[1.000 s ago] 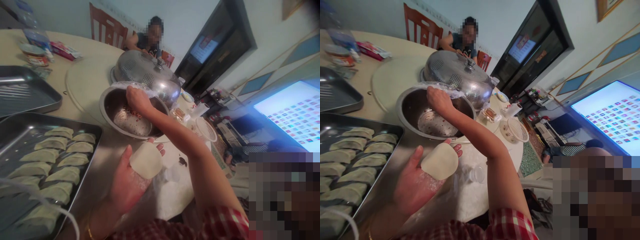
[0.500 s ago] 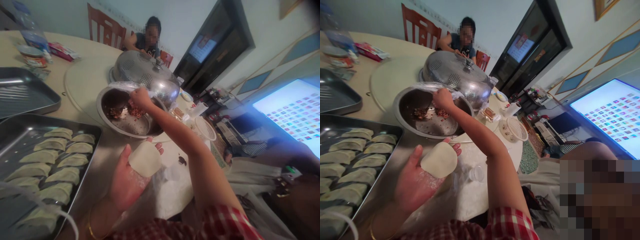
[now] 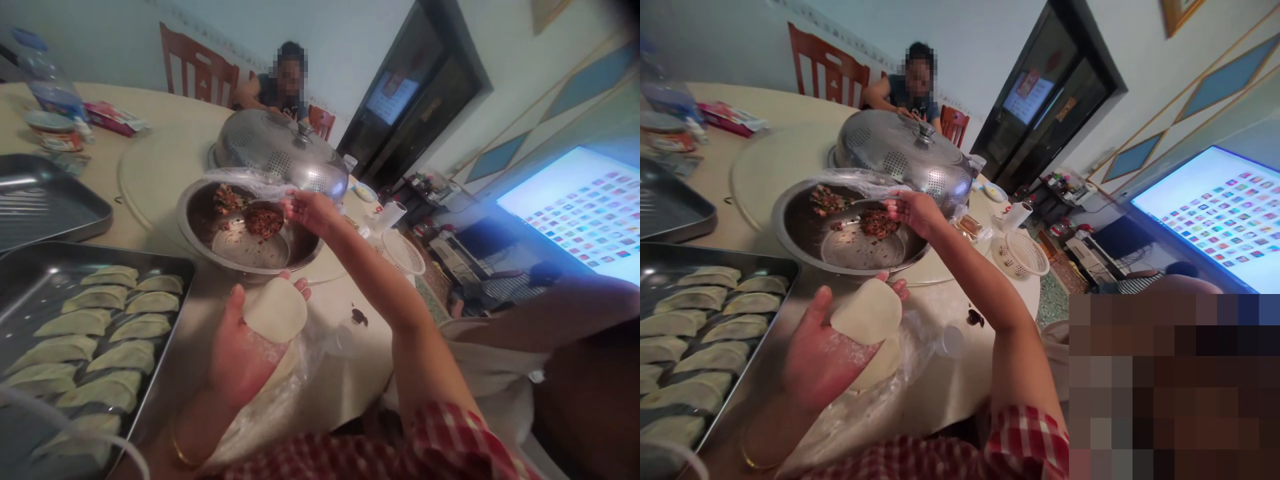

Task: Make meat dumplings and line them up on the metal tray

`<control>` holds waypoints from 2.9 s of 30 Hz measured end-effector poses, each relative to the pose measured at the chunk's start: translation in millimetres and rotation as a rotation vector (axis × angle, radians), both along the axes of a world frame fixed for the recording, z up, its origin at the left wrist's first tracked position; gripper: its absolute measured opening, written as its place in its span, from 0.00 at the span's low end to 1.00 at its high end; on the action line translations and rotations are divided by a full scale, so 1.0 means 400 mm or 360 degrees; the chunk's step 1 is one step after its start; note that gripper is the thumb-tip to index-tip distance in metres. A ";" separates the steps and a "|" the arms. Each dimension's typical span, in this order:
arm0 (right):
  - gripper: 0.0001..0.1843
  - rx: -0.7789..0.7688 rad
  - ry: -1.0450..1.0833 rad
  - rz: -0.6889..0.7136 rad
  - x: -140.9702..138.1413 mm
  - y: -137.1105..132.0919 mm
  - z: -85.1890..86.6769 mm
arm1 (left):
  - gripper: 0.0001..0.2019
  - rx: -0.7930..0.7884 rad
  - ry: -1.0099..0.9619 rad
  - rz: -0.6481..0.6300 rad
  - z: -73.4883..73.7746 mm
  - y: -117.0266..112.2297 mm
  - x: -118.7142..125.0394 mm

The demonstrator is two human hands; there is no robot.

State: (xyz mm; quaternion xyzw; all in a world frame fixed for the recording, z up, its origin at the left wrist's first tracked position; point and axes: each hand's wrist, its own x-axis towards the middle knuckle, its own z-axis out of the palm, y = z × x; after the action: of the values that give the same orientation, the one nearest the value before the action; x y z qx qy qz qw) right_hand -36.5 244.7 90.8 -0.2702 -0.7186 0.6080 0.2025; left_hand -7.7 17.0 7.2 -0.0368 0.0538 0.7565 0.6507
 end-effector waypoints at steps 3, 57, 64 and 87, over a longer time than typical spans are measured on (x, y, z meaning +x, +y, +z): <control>0.11 -0.0121 0.0064 -0.0082 0.100 0.004 0.035 | 0.34 0.0020 -0.0038 -0.0034 -0.004 0.002 -0.002; 0.09 0.0637 0.0782 0.0016 0.433 -0.176 -0.035 | 0.28 -0.0517 0.0093 0.0380 0.012 0.042 0.006; 0.18 0.0915 0.0587 -0.0162 0.289 -0.063 -0.023 | 0.30 -0.0621 0.0062 0.0273 0.015 0.044 0.006; 0.10 0.1097 -0.0055 -0.0570 0.101 0.134 -0.012 | 0.33 -0.0619 0.0210 0.0283 0.024 0.046 0.016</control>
State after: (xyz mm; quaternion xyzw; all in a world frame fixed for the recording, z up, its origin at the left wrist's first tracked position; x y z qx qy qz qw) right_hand 3.8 298.1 85.9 -0.3179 -0.8254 0.2813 0.3723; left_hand -1.5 35.3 16.8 -0.1167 0.2375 0.7871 0.5572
